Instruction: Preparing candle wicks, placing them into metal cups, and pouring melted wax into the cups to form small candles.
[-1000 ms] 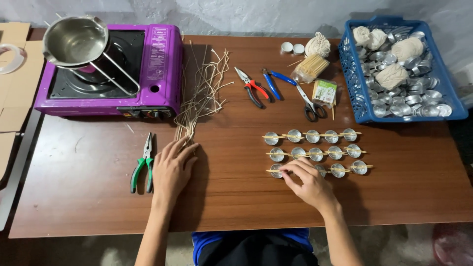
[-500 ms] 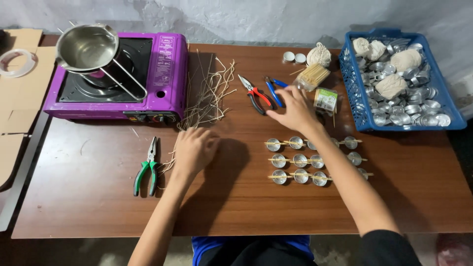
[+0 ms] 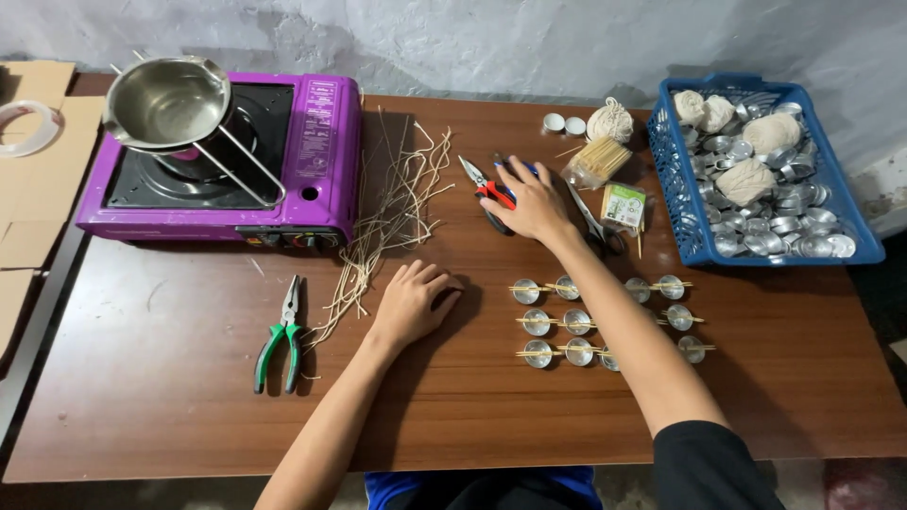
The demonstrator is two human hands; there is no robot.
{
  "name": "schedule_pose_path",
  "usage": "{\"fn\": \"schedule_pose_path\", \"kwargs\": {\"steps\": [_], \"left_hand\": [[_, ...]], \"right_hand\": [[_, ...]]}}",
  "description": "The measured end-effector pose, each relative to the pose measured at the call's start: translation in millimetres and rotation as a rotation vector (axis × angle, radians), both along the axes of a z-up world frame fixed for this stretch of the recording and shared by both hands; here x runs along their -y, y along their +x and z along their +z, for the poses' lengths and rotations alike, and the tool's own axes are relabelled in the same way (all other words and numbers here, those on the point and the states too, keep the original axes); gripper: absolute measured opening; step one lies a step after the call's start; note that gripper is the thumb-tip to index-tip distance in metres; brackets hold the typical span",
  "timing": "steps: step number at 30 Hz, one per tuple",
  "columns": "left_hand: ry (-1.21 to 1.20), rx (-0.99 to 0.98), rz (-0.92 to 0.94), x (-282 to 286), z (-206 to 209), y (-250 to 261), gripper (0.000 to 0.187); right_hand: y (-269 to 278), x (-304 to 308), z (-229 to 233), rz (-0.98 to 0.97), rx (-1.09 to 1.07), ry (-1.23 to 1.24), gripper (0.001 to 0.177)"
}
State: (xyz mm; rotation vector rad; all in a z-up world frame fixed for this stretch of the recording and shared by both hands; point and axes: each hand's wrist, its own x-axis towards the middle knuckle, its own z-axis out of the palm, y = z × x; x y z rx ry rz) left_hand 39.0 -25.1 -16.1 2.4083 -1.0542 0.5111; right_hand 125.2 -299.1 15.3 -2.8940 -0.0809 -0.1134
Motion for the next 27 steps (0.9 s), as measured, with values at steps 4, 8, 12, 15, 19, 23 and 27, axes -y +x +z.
{"fn": "schedule_pose_path", "kwargs": {"steps": [4,8,12,15,19,23,27], "left_hand": [[0.007,-0.017,-0.008,0,1,0,0.018],[0.012,-0.035,-0.008,-1,1,4,0.016],[0.023,-0.072,-0.023,0,-1,5,0.012],[0.043,-0.075,-0.010,0,2,4,0.017],[0.041,-0.077,-0.024,-1,3,3,0.016],[0.027,-0.090,-0.024,0,1,4,0.015],[0.045,-0.104,-0.025,0,6,3,0.016]], "right_hand": [[2,21,-21,0.038,0.022,0.136,0.071],[-15,89,-48,-0.131,0.114,-0.011,0.042],[-61,127,-48,-0.417,-0.295,-0.226,0.064],[-67,124,-42,-0.409,-0.326,-0.103,0.062],[-71,112,-35,-0.384,-0.264,-0.069,0.057],[-76,98,-16,-0.356,-0.166,-0.017,0.061],[-81,92,-9,-0.351,-0.036,0.015,0.051]]}}
